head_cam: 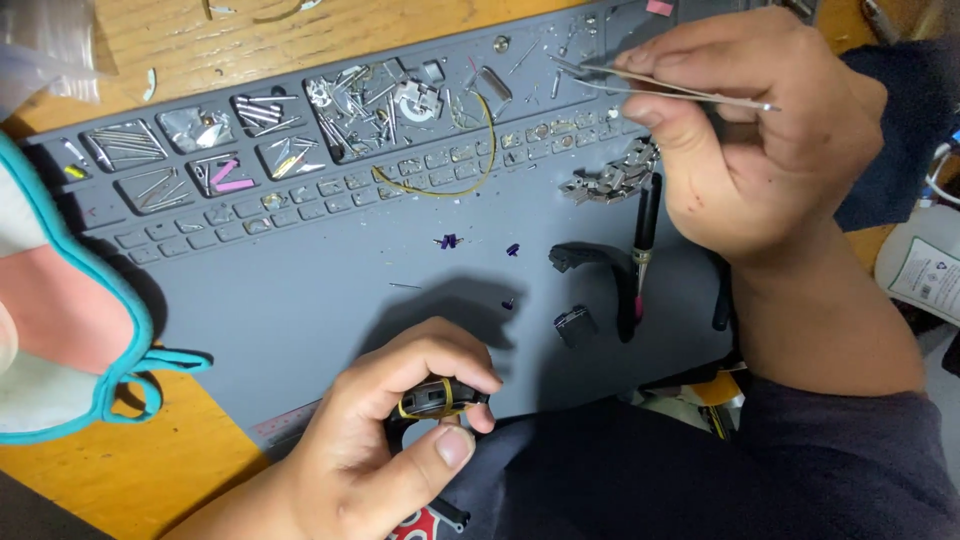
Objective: The person uses tweezers and a screwdriver to manipulate small components on a disassembled watch held in their left hand. They remove and insert tiny screws and parts while working over a grey mat with scattered tools and watch pieces.
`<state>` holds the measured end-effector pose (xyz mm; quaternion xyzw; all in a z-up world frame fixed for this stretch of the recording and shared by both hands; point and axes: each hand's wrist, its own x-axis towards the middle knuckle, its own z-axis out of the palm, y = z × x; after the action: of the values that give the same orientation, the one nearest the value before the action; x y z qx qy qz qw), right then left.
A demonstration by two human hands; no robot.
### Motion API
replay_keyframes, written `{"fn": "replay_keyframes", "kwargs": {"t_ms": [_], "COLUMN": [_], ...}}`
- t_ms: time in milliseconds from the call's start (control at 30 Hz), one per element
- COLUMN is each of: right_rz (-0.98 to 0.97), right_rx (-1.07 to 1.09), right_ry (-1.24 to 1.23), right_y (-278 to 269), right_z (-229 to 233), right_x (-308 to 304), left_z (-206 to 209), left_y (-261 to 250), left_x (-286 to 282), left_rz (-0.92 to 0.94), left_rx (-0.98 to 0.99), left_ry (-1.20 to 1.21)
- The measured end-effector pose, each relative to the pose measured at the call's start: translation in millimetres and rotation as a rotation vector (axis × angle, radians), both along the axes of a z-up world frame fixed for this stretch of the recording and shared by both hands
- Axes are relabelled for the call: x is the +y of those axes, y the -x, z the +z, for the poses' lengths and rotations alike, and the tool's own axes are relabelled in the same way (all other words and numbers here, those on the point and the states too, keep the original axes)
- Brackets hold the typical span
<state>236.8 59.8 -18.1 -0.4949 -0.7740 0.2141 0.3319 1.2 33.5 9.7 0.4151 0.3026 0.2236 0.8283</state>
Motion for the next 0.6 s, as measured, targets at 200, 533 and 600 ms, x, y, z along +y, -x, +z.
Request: {"fn": "replay_keyframes", "kwargs": {"t_ms": [200, 533, 600], "right_rz": [-0.014, -0.021, -0.034], "right_rx": [0.076, 0.015, 0.021], "right_ry": [-0.057, 0.032, 0.036], "right_y": [-0.3, 1.5, 1.3], "right_z": [-3.5, -1.5, -1.3], "right_x": [-0.7, -4.8, -6.3], "left_z": [-0.3, -2.0, -2.2], "left_y": [1.7, 3.7, 2.8], "left_x": [-0.8, -6.9, -8.3], "left_rz": [0.005, 0.062, 0.087], "left_rx": [-0.004, 0.015, 0.020], "left_ry": [-0.014, 0.057, 0.071]}}
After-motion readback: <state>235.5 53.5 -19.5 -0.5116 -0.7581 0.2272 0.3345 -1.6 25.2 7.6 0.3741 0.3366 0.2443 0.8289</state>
